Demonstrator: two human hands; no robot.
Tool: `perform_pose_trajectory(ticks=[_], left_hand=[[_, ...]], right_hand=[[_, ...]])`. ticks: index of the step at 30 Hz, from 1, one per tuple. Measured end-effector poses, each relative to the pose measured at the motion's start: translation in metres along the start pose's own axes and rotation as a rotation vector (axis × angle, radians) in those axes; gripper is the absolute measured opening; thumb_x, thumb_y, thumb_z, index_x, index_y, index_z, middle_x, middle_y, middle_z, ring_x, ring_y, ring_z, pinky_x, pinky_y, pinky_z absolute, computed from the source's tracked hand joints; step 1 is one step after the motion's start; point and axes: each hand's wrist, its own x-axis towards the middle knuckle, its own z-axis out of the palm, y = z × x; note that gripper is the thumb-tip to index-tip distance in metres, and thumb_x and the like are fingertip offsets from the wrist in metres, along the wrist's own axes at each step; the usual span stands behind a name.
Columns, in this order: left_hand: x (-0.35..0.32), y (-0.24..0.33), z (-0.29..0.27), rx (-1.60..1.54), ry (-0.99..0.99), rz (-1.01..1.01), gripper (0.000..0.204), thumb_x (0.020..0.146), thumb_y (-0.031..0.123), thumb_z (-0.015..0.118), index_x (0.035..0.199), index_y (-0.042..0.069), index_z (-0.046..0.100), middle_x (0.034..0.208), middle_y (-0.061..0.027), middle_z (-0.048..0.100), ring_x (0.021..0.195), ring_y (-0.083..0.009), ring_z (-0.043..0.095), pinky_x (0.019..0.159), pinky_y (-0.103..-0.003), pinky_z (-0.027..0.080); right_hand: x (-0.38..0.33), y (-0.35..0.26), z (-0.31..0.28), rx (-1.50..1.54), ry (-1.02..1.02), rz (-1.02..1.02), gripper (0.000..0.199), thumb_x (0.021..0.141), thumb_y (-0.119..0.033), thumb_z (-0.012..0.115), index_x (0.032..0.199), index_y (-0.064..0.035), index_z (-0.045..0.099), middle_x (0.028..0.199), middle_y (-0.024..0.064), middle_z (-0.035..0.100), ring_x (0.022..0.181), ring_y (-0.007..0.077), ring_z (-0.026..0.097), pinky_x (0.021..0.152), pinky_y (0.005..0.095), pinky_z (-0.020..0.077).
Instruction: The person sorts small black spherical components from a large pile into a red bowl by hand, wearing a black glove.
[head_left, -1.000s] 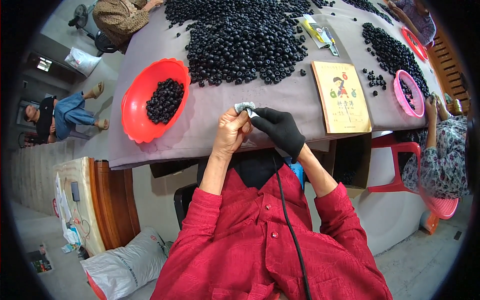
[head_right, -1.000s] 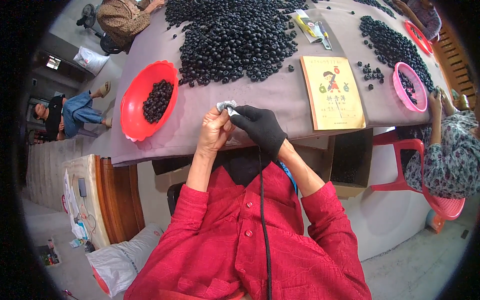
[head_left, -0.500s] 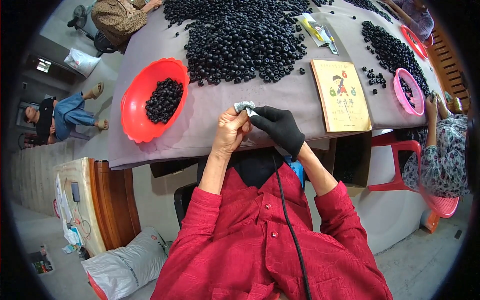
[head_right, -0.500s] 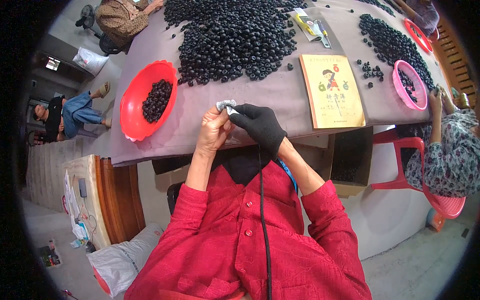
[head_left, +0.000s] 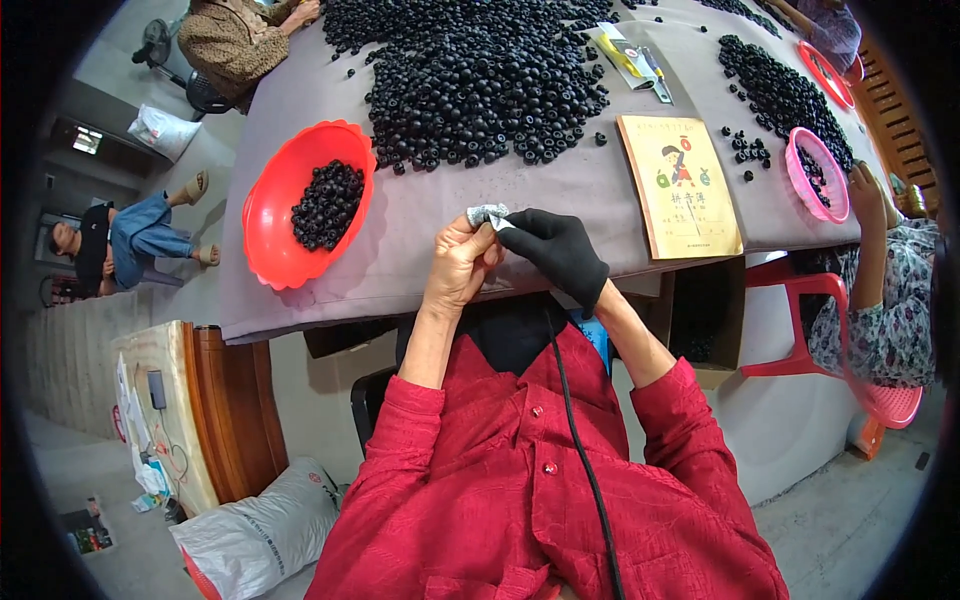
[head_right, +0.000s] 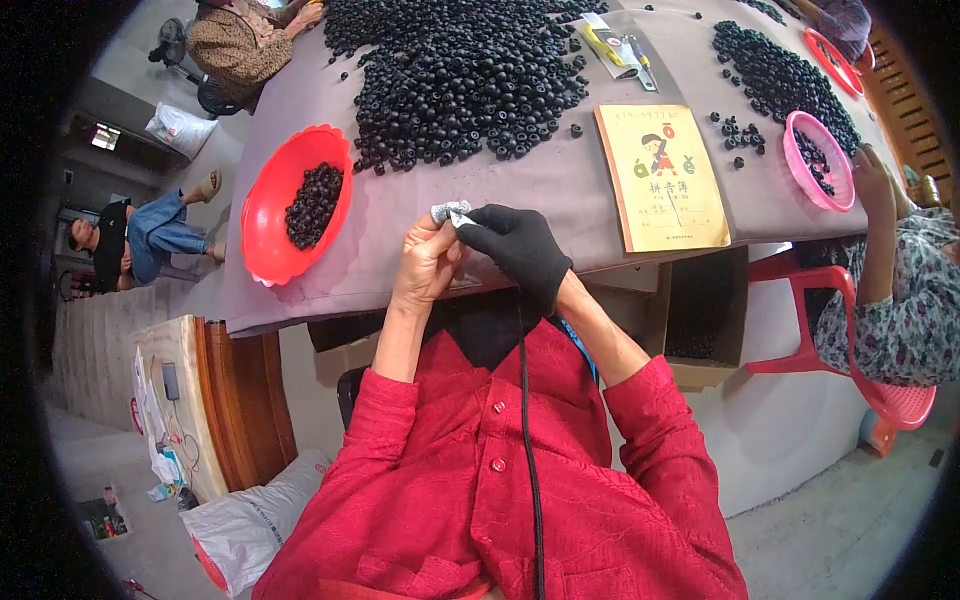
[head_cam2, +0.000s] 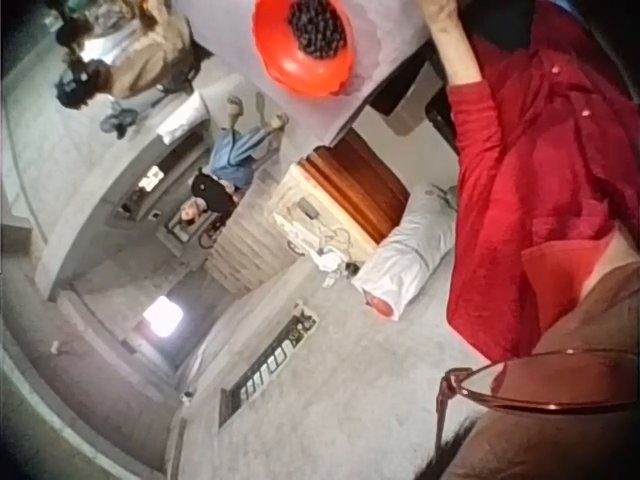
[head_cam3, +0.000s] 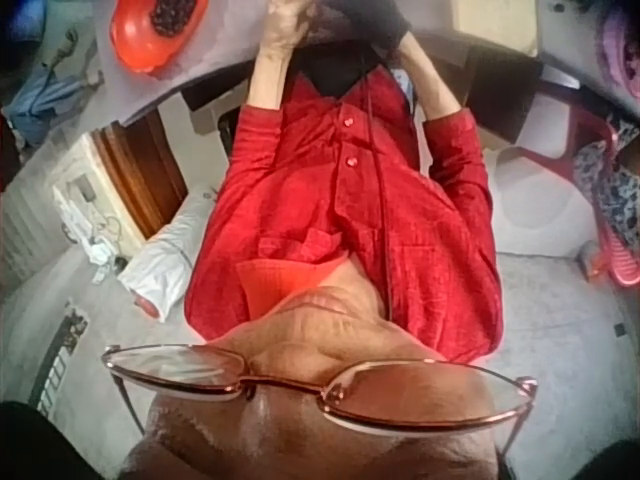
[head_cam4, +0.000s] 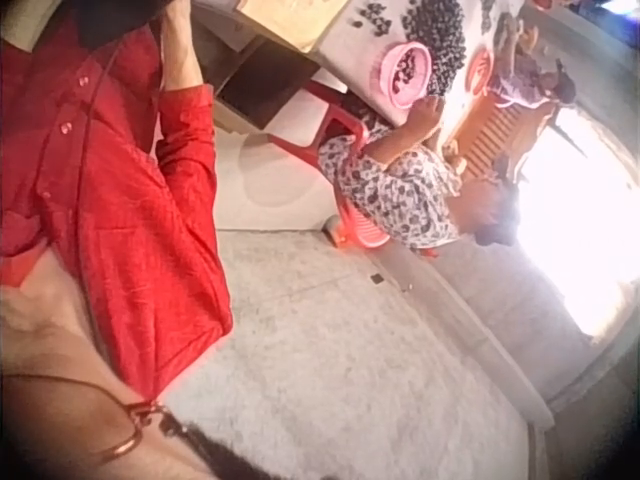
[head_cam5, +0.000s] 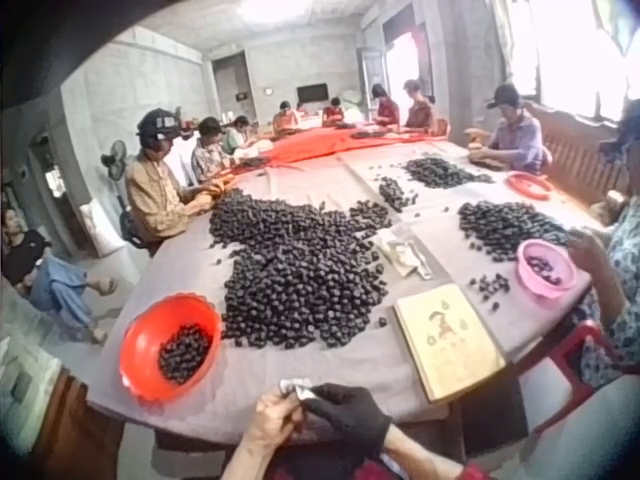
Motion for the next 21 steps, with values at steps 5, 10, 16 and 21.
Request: perform_pose_trajectory(ticks=[5,10,16,21], left_hand=[[0.001,0.000,-0.005,-0.107,-0.046,-0.010,0.017,0.088,0.010,0.055,0.103,0.002,0.059,0.068,0.0000,0.056,0.053,-0.0065,0.045,0.055,-0.021,0.040],[0.002,0.000,-0.006,-0.158,-0.079,-0.024,0.019,0.088,0.011,0.054,0.104,0.003,0.059,0.069,0.0002,0.055,0.054,-0.0071,0.045,0.054,-0.022,0.038],[0.001,0.003,-0.002,-0.154,-0.063,-0.023,0.018,0.088,0.010,0.054,0.104,0.002,0.059,0.067,0.0001,0.054,0.053,-0.0077,0.044,0.054,-0.023,0.037],[-0.001,0.003,0.001,-0.128,-0.030,-0.029,0.017,0.088,0.010,0.054,0.102,0.002,0.059,0.065,0.0000,0.053,0.053,-0.0082,0.044,0.053,-0.024,0.037]], right_hand=[[-0.004,-0.013,-0.002,0.079,-0.066,0.072,0.032,0.084,-0.026,0.060,0.101,0.0014,0.062,0.086,0.0054,0.064,0.079,0.0079,0.054,0.070,0.0243,0.0448],[-0.003,-0.008,-0.004,0.081,-0.082,0.076,0.033,0.084,-0.025,0.059,0.103,0.0016,0.062,0.087,0.0061,0.064,0.081,0.0087,0.055,0.074,0.0245,0.0446],[-0.003,-0.009,-0.001,0.078,-0.042,0.040,0.032,0.084,-0.025,0.059,0.102,0.0010,0.062,0.087,0.0056,0.064,0.081,0.0088,0.054,0.074,0.0246,0.0444],[-0.002,-0.005,0.000,0.069,-0.018,0.006,0.030,0.084,-0.025,0.059,0.100,0.0007,0.062,0.086,0.0052,0.064,0.081,0.0084,0.054,0.074,0.0244,0.0442]])
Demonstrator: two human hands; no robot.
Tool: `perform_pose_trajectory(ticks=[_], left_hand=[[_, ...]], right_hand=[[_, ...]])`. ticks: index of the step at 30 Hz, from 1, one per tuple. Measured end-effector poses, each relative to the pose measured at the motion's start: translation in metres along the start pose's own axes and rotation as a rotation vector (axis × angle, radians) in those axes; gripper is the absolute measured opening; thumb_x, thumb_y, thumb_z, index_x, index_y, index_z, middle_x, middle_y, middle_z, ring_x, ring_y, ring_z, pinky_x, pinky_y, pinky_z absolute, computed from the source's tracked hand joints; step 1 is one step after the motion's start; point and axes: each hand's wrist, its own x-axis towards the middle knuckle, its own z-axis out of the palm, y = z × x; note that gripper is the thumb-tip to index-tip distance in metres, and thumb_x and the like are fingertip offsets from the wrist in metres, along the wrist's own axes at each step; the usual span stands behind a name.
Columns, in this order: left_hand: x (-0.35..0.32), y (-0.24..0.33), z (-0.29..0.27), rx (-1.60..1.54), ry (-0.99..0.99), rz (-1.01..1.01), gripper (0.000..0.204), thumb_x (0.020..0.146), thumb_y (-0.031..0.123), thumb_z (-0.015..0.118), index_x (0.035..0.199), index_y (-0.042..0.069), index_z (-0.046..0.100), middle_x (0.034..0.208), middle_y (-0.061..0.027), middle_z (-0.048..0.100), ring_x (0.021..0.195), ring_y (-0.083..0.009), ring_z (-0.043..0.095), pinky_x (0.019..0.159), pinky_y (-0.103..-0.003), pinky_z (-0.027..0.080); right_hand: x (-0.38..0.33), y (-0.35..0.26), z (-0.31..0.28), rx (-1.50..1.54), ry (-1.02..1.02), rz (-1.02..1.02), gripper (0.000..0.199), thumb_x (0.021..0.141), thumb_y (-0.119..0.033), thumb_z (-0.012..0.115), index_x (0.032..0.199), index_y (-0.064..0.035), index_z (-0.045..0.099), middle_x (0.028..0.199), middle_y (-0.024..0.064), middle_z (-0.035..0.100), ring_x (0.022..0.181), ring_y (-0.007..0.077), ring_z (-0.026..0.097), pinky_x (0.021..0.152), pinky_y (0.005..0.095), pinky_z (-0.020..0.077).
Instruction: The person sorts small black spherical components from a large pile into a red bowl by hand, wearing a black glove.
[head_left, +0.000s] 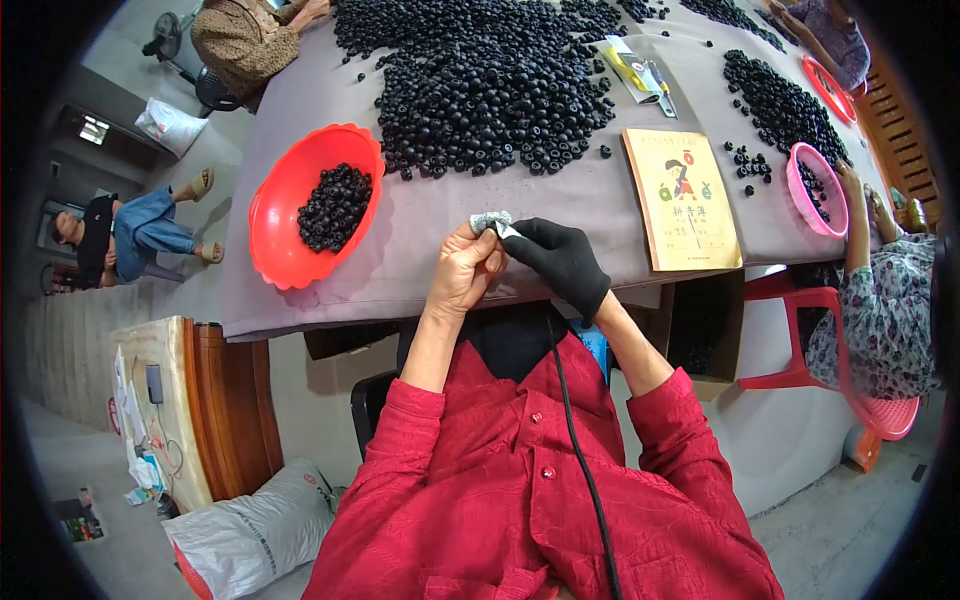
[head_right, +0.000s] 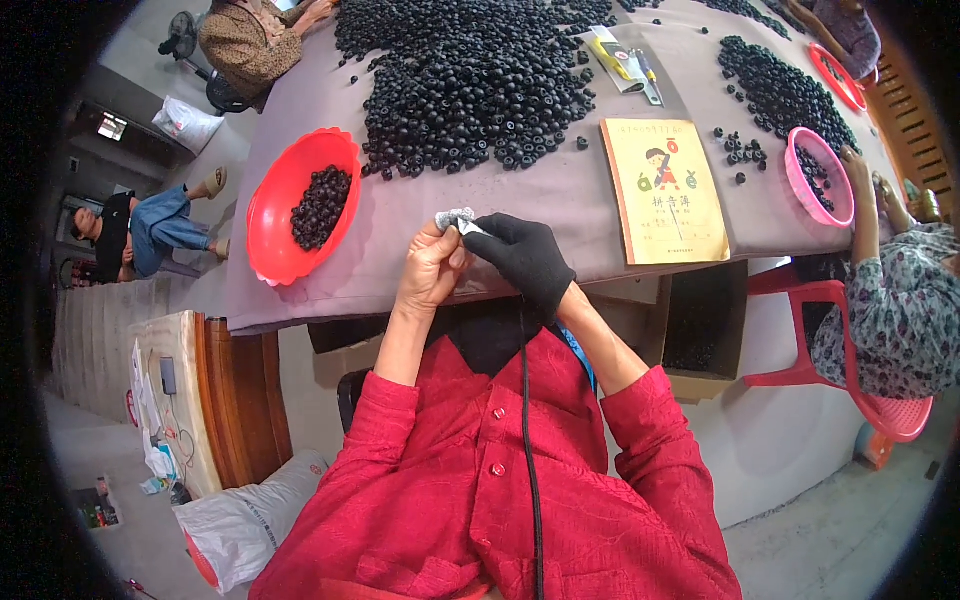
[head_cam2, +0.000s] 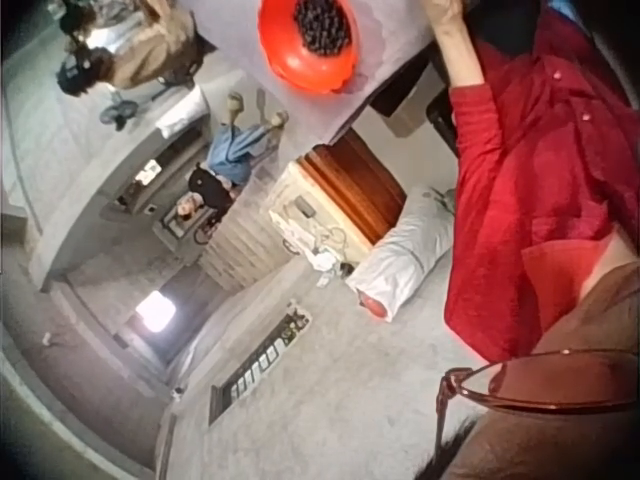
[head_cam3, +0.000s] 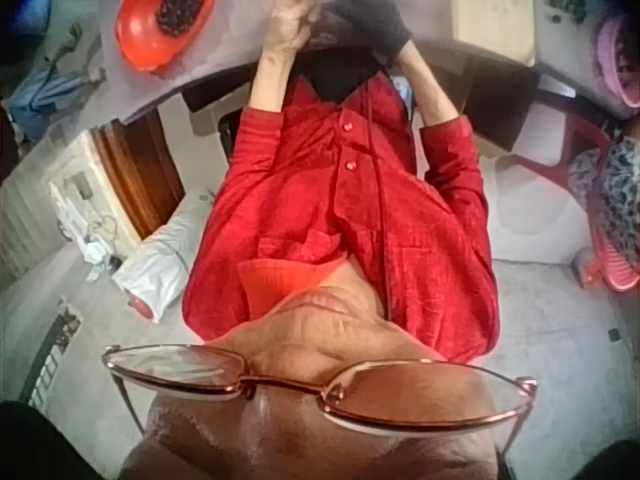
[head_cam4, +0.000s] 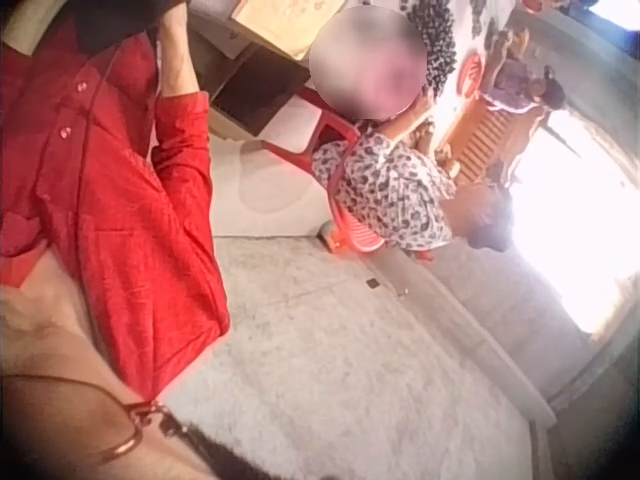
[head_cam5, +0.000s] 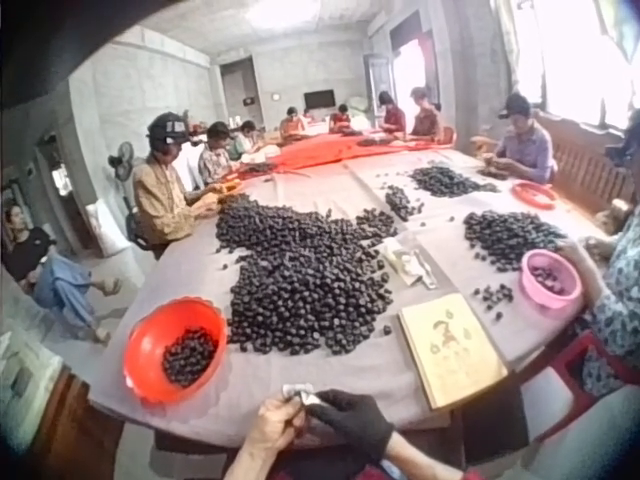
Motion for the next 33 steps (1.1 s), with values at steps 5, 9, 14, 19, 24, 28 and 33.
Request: perform_pose_trajectory(ticks=[5,9,14,19,24,28,33], left_hand=[[0.002,-0.002,-0.004,-0.037,-0.093,0.029,0.016,0.088,0.011,0.054,0.100,0.002,0.059,0.064,-0.0003,0.052,0.053,-0.0086,0.044,0.054,-0.024,0.037],[0.001,0.000,-0.004,-0.063,-0.027,-0.014,0.016,0.089,0.012,0.053,0.100,0.003,0.059,0.063,-0.0003,0.051,0.053,-0.0090,0.043,0.055,-0.024,0.036],[0.002,0.000,-0.003,-0.061,-0.031,-0.011,0.017,0.089,0.012,0.053,0.101,0.003,0.059,0.063,-0.0002,0.051,0.053,-0.0091,0.042,0.055,-0.025,0.035],[0.001,0.002,-0.001,-0.036,-0.013,-0.006,0.017,0.089,0.013,0.053,0.101,0.003,0.059,0.062,-0.0007,0.050,0.052,-0.0096,0.041,0.054,-0.025,0.035],[0.002,0.002,-0.002,-0.044,-0.010,-0.020,0.015,0.089,0.013,0.053,0.099,0.003,0.059,0.060,-0.0009,0.049,0.051,-0.0099,0.041,0.053,-0.024,0.034],[0.001,0.003,-0.002,-0.057,-0.021,-0.032,0.014,0.089,0.012,0.053,0.098,0.004,0.059,0.060,-0.0006,0.049,0.051,-0.0096,0.041,0.053,-0.024,0.034],[0.001,0.004,0.000,-0.043,-0.011,-0.045,0.014,0.088,0.012,0.053,0.098,0.004,0.059,0.063,0.0003,0.051,0.052,-0.0081,0.042,0.053,-0.023,0.034]], right_hand=[[-0.003,-0.014,-0.002,0.024,-0.028,0.101,0.029,0.084,-0.024,0.060,0.100,0.0002,0.063,0.086,0.0054,0.064,0.081,0.0081,0.055,0.074,0.0248,0.0445],[-0.003,-0.006,-0.001,-0.021,-0.049,0.025,0.029,0.084,-0.024,0.060,0.100,0.0002,0.063,0.086,0.0051,0.064,0.080,0.0080,0.055,0.074,0.0248,0.0446],[-0.002,-0.002,-0.002,-0.021,-0.042,0.010,0.030,0.084,-0.024,0.059,0.101,0.0003,0.062,0.086,0.0051,0.064,0.081,0.0079,0.054,0.074,0.0247,0.0445],[-0.002,-0.004,-0.001,-0.021,-0.033,0.025,0.030,0.084,-0.025,0.060,0.101,-0.0003,0.063,0.087,0.0055,0.064,0.081,0.0084,0.055,0.075,0.0252,0.0447],[-0.001,-0.002,-0.001,-0.032,-0.014,0.005,0.029,0.084,-0.025,0.060,0.100,-0.0008,0.063,0.087,0.0066,0.065,0.080,0.0091,0.056,0.075,0.0255,0.0448],[-0.001,-0.004,-0.001,-0.023,-0.029,0.035,0.031,0.083,-0.026,0.060,0.100,-0.0004,0.063,0.086,0.0076,0.065,0.080,0.0095,0.056,0.075,0.0256,0.0450],[0.000,-0.001,-0.001,-0.054,-0.014,0.028,0.031,0.083,-0.027,0.059,0.099,-0.0003,0.063,0.085,0.0076,0.065,0.079,0.0094,0.057,0.074,0.0257,0.0451]])
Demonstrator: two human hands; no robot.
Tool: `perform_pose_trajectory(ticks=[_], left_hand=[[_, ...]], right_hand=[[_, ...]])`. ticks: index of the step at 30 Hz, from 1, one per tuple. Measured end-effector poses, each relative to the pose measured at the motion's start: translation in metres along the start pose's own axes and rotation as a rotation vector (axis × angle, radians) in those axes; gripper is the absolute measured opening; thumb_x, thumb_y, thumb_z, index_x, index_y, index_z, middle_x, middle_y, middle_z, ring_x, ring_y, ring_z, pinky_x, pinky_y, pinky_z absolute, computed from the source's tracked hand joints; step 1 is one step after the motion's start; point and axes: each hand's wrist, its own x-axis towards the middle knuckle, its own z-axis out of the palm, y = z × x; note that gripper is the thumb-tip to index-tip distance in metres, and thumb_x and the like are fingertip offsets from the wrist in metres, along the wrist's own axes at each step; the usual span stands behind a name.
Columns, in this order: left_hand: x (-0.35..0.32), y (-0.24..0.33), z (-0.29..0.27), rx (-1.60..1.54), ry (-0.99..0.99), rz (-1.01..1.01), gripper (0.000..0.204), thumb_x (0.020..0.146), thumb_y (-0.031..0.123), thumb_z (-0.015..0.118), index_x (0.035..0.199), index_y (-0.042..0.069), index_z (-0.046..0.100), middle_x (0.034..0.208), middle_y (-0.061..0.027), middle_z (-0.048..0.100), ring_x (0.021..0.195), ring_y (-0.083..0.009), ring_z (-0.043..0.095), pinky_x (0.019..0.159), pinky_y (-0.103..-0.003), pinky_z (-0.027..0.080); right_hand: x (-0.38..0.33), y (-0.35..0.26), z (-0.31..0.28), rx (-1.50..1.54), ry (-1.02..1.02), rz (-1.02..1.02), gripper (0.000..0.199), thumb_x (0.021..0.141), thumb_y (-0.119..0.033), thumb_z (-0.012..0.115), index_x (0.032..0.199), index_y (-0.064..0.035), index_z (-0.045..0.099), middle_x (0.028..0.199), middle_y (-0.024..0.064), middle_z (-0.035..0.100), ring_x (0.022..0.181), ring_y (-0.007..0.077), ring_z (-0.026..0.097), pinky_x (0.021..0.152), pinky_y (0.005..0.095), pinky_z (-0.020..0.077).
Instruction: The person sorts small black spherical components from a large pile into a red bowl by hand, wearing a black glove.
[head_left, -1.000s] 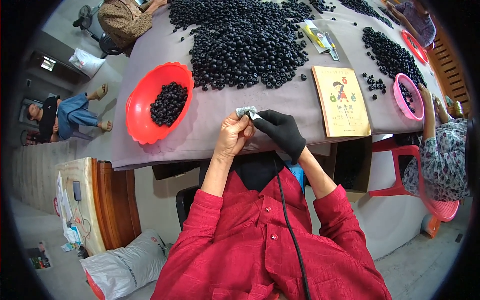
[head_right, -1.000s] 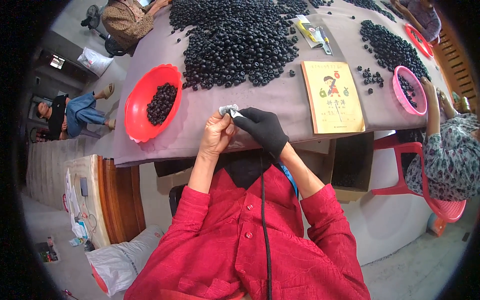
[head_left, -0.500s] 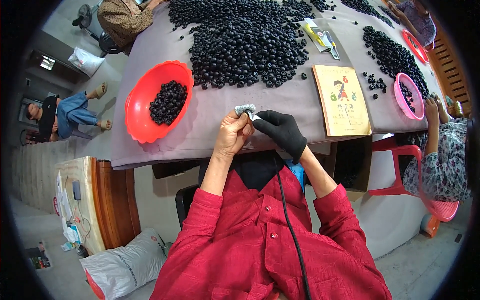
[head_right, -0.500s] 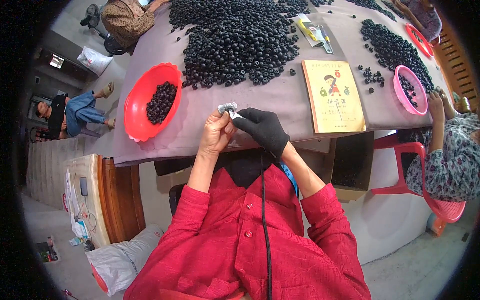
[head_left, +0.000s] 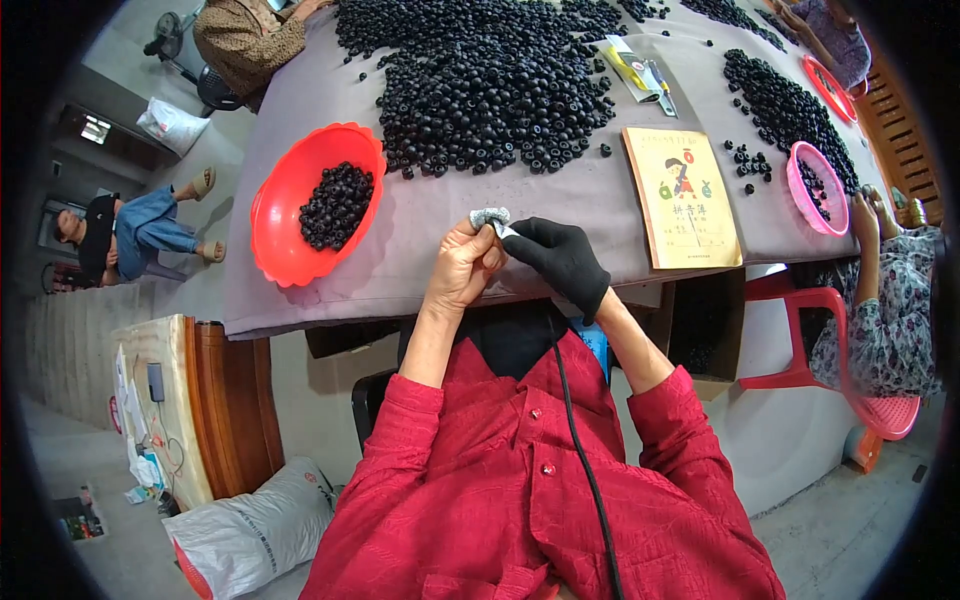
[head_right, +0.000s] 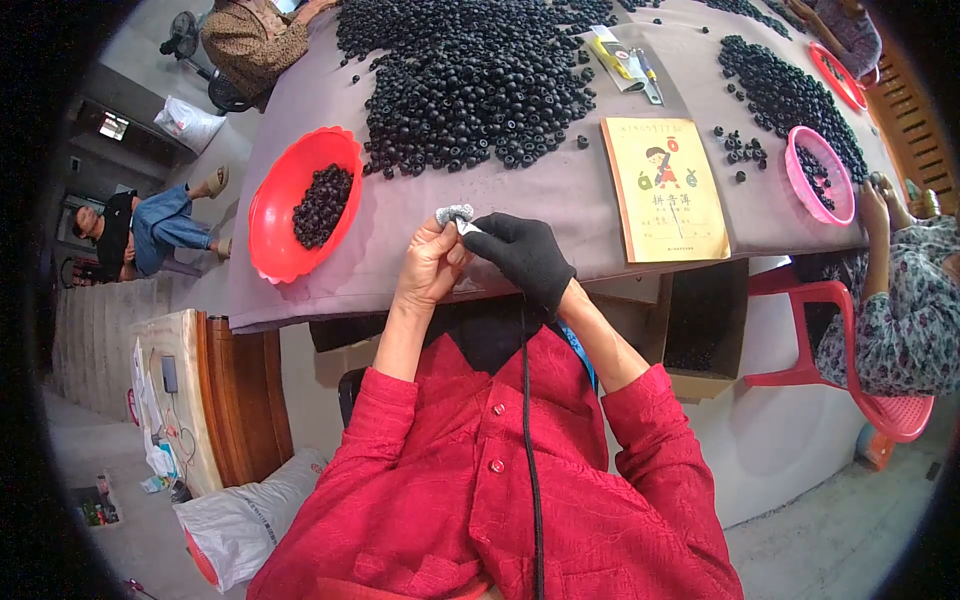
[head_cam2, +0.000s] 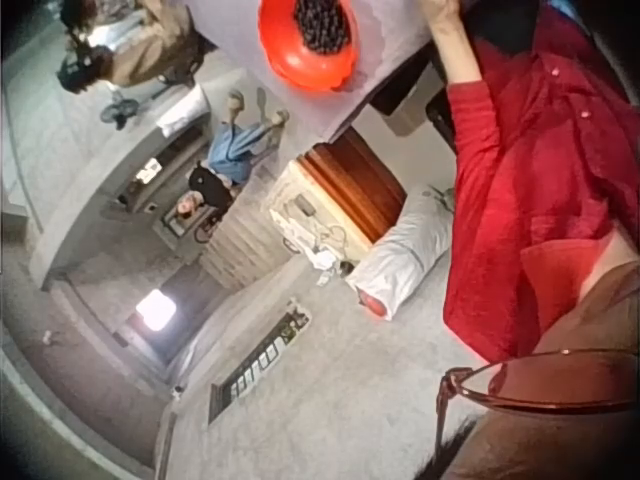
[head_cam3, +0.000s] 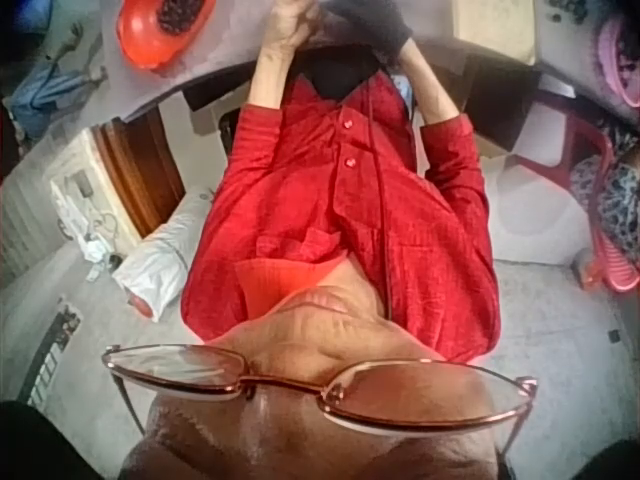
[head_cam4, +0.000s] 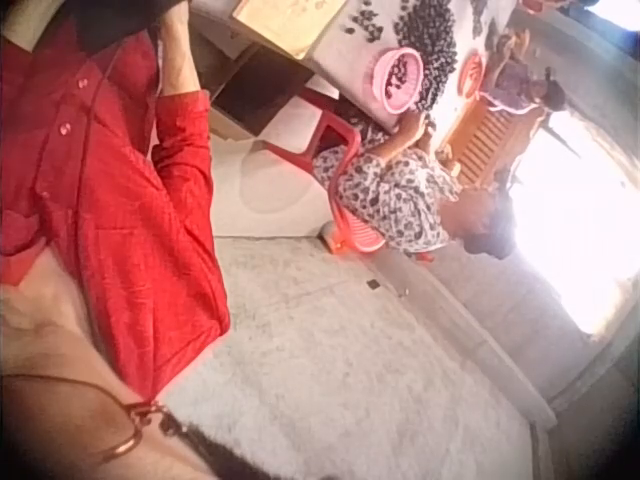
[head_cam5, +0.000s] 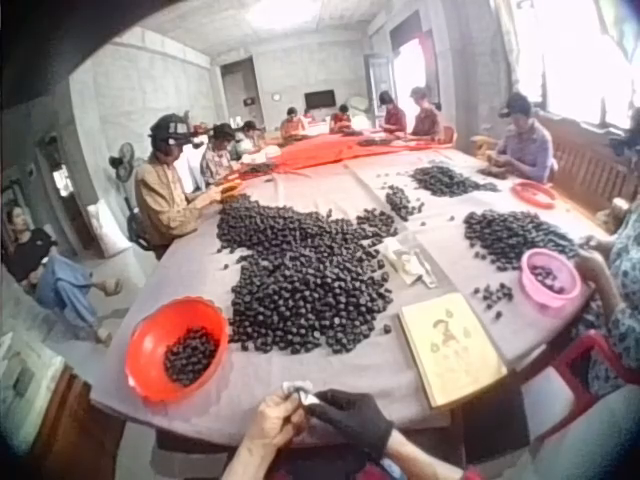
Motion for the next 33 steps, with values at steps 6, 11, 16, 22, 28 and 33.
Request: perform_pose_trajectory(ticks=[6,11,16,22,28,33], left_hand=[[0.0008,-0.0022,-0.0056,0.030,0.001,0.013,0.014,0.088,0.011,0.053,0.099,0.004,0.059,0.066,0.0009,0.053,0.052,-0.0069,0.042,0.052,-0.022,0.034],[0.0012,-0.0021,-0.0032,0.038,0.001,0.012,0.014,0.088,0.010,0.054,0.100,0.004,0.059,0.066,0.0004,0.053,0.052,-0.0072,0.043,0.052,-0.022,0.035],[0.0002,-0.0040,-0.0044,0.041,-0.027,0.038,0.015,0.088,0.009,0.054,0.100,0.003,0.060,0.066,-0.0012,0.054,0.053,-0.0081,0.044,0.054,-0.024,0.037],[-0.0006,-0.0034,-0.0050,-0.006,-0.015,0.036,0.017,0.088,0.009,0.053,0.102,0.003,0.059,0.066,-0.0011,0.054,0.053,-0.0085,0.043,0.055,-0.024,0.036],[-0.0005,-0.0024,-0.0049,0.017,-0.014,0.031,0.018,0.089,0.009,0.052,0.104,0.003,0.059,0.067,0.0005,0.051,0.053,-0.0081,0.041,0.055,-0.024,0.035],[-0.0003,-0.0026,-0.0051,0.012,-0.025,0.032,0.018,0.088,0.009,0.052,0.104,0.003,0.059,0.066,0.0009,0.051,0.052,-0.0082,0.040,0.054,-0.024,0.035]], right_hand=[[0.0026,0.0030,0.0003,-0.011,-0.003,-0.014,0.031,0.082,-0.026,0.060,0.097,0.0000,0.064,0.082,0.0072,0.065,0.076,0.0091,0.056,0.071,0.0257,0.0449],[0.0044,-0.0005,-0.0008,-0.024,0.017,0.016,0.032,0.081,-0.027,0.060,0.097,0.0005,0.064,0.080,0.0068,0.064,0.074,0.0093,0.055,0.069,0.0259,0.0442],[0.0050,0.0035,-0.0031,0.000,-0.014,0.044,0.034,0.082,-0.028,0.061,0.099,0.0010,0.064,0.083,0.0071,0.064,0.077,0.0097,0.055,0.071,0.0259,0.0445],[-0.0004,-0.0028,-0.0036,0.047,-0.045,0.039,0.033,0.083,-0.025,0.060,0.103,0.0010,0.063,0.088,0.0076,0.065,0.082,0.0098,0.056,0.075,0.0253,0.0449],[-0.0006,-0.0060,-0.0038,0.037,-0.054,0.033,0.032,0.083,-0.025,0.060,0.102,0.0009,0.063,0.087,0.0064,0.064,0.081,0.0096,0.056,0.074,0.0251,0.0447],[0.0000,-0.0045,-0.0031,0.035,-0.035,0.012,0.032,0.083,-0.026,0.060,0.101,0.0008,0.063,0.085,0.0056,0.064,0.079,0.0091,0.055,0.072,0.0249,0.0442]])
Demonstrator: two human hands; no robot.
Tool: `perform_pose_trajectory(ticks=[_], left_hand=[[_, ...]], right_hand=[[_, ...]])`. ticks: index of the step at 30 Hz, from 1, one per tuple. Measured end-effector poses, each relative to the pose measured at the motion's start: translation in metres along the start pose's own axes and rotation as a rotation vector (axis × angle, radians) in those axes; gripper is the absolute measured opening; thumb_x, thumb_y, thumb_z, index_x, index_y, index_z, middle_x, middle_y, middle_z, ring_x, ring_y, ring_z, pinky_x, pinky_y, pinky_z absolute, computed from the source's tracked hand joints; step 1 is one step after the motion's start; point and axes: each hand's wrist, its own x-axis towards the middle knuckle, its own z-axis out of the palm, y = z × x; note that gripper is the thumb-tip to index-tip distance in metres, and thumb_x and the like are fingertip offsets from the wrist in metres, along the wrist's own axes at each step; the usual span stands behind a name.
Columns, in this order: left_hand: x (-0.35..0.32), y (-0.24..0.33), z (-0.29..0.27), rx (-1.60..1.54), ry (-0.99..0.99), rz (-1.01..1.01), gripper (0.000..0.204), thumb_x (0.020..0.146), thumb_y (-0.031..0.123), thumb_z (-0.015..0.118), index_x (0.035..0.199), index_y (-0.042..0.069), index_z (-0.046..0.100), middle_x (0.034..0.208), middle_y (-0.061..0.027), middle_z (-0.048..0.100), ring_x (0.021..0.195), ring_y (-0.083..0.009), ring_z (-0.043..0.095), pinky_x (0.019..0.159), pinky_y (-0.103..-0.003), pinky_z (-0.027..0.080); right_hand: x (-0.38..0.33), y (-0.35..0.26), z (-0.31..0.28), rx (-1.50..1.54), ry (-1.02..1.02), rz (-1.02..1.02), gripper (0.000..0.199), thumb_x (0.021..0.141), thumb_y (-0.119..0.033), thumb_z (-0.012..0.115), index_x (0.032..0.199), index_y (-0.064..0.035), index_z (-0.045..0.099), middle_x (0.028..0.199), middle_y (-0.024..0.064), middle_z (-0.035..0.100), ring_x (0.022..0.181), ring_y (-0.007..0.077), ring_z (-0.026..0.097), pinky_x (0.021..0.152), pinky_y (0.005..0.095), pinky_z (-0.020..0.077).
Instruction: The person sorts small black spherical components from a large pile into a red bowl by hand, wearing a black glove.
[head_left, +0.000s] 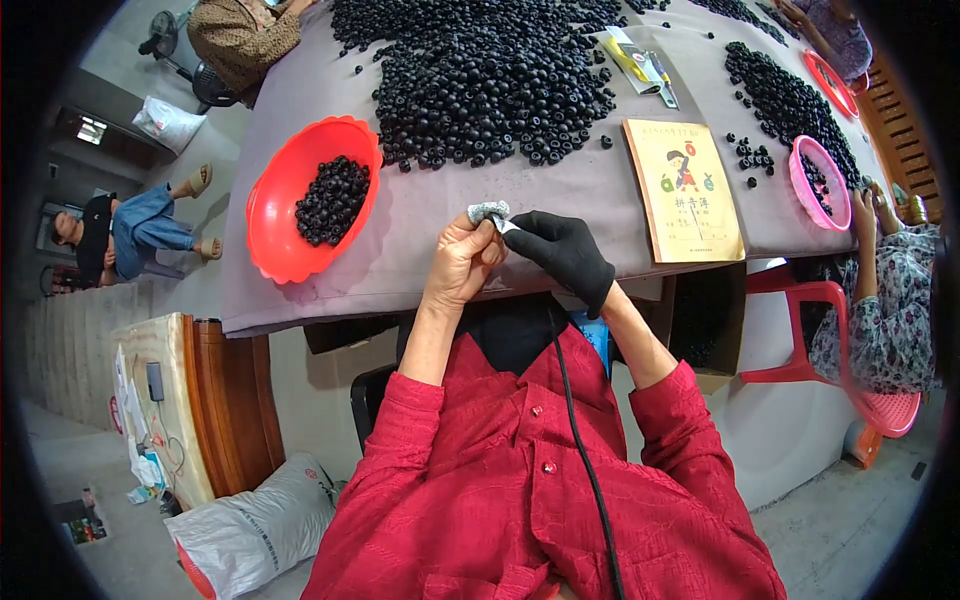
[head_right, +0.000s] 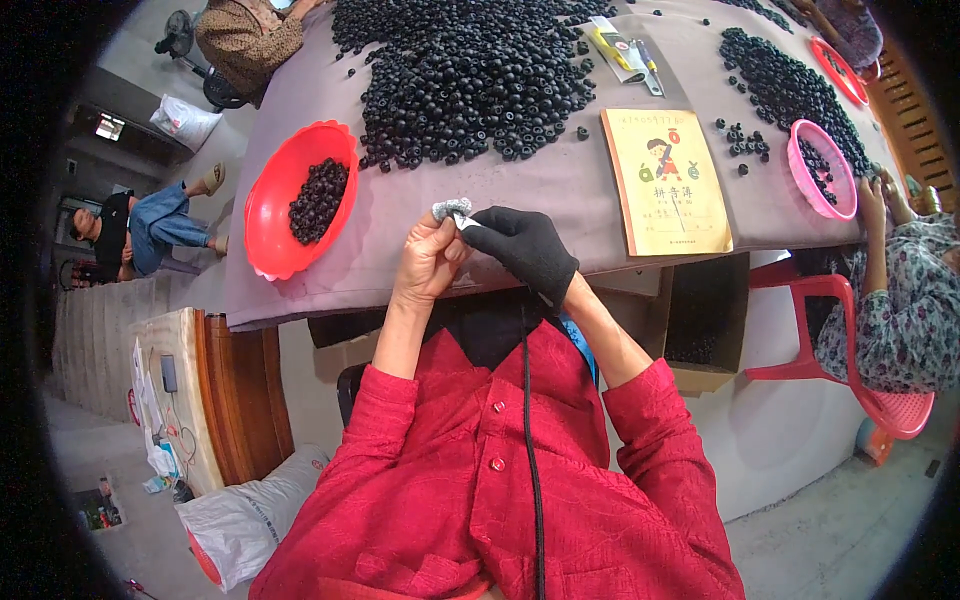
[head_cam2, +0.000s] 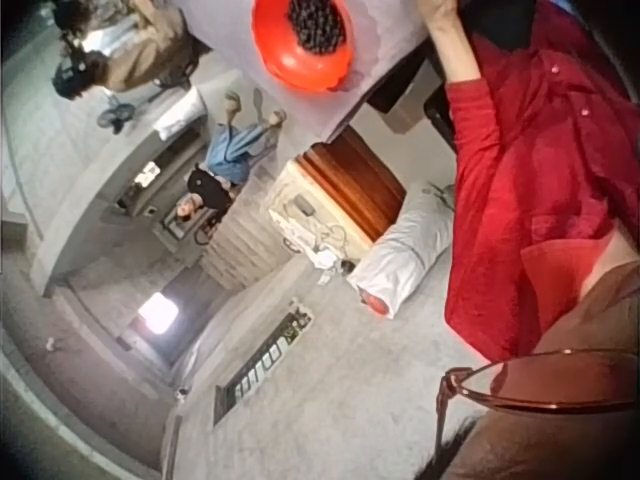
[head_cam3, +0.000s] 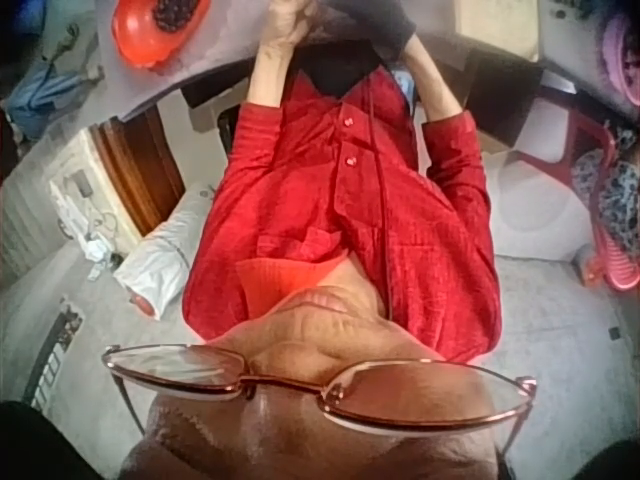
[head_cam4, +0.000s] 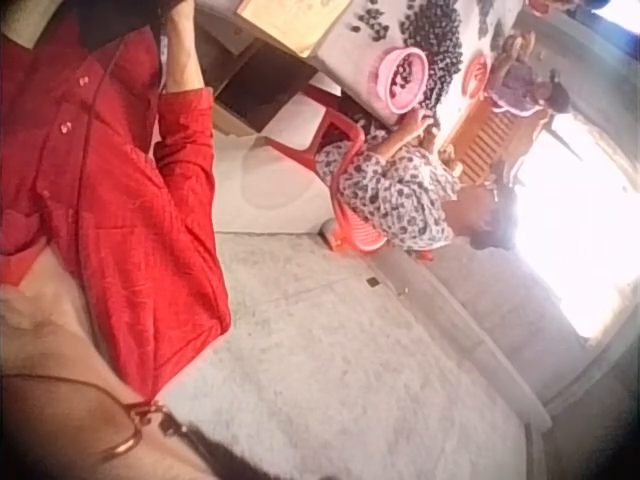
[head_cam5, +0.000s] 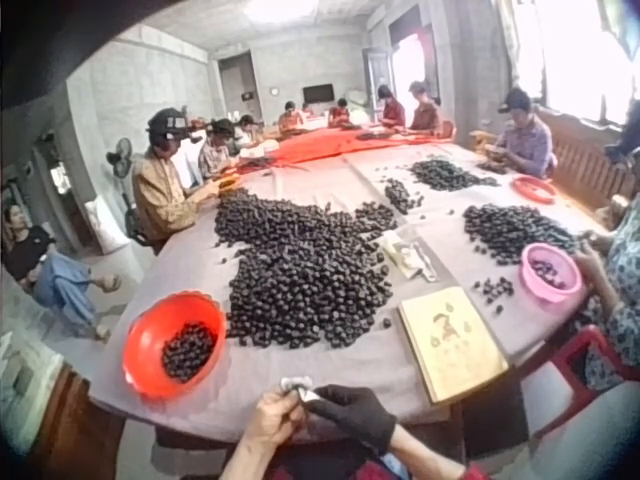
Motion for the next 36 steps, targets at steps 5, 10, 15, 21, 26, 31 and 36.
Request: perform_pose_trajectory(ticks=[5,10,15,21,26,31,36], left_hand=[[0.000,-0.001,0.000,-0.016,0.000,-0.002,0.018,0.088,0.009,0.052,0.104,0.003,0.059,0.067,0.0006,0.051,0.053,-0.0080,0.041,0.054,-0.024,0.035],[0.001,0.000,-0.003,-0.005,-0.037,-0.006,0.017,0.088,0.009,0.053,0.103,0.003,0.059,0.068,-0.0007,0.053,0.053,-0.0078,0.043,0.055,-0.024,0.037],[0.000,0.000,-0.002,-0.017,-0.016,-0.012,0.017,0.088,0.010,0.053,0.102,0.002,0.058,0.067,-0.0011,0.053,0.053,-0.0082,0.043,0.056,-0.024,0.037],[-0.007,0.006,0.003,0.130,0.089,0.017,0.015,0.088,0.009,0.052,0.100,0.002,0.059,0.067,-0.0017,0.055,0.052,-0.0085,0.046,0.051,-0.022,0.038],[-0.024,0.059,0.016,0.617,0.362,0.279,0.017,0.085,0.006,0.056,0.100,0.004,0.062,0.069,-0.0013,0.057,0.050,-0.0055,0.048,0.044,-0.018,0.037],[-0.021,0.141,-0.006,0.985,0.676,0.545,0.021,0.085,0.005,0.056,0.106,0.002,0.057,0.066,-0.0017,0.055,0.047,-0.0046,0.045,0.043,-0.020,0.038],[-0.001,0.133,-0.006,1.455,0.705,0.792,0.019,0.081,0.013,0.064,0.090,-0.001,0.055,0.059,-0.0011,0.051,0.051,-0.0080,0.043,0.048,-0.024,0.038]], right_hand=[[0.001,0.002,0.001,0.017,0.013,0.029,0.033,0.082,-0.028,0.062,0.100,-0.0002,0.064,0.084,0.0052,0.064,0.078,0.0082,0.054,0.071,0.0241,0.0434],[0.003,0.005,0.001,0.009,0.033,0.021,0.034,0.082,-0.029,0.062,0.100,-0.0001,0.064,0.083,0.0051,0.064,0.078,0.0081,0.054,0.071,0.0242,0.0435],[0.002,0.004,0.000,0.000,0.020,0.018,0.034,0.082,-0.029,0.061,0.099,0.0004,0.064,0.083,0.0054,0.064,0.078,0.0083,0.054,0.071,0.0244,0.0438],[0.001,0.005,0.005,0.006,0.071,-0.040,0.031,0.084,-0.026,0.059,0.101,0.0005,0.062,0.085,0.0055,0.064,0.078,0.0081,0.054,0.072,0.0247,0.0444],[0.000,-0.001,-0.001,0.021,0.077,0.030,0.032,0.084,-0.025,0.060,0.102,0.0004,0.061,0.088,0.0049,0.064,0.081,0.0073,0.053,0.074,0.0248,0.0442],[0.001,0.002,0.001,0.030,0.067,0.027,0.033,0.083,-0.026,0.061,0.104,0.0004,0.061,0.090,0.0047,0.064,0.084,0.0075,0.053,0.077,0.0249,0.0439],[0.001,0.000,0.000,-0.006,0.055,0.058,0.035,0.083,-0.028,0.060,0.105,0.0001,0.061,0.093,0.0072,0.065,0.086,0.0095,0.055,0.079,0.0266,0.0440]])
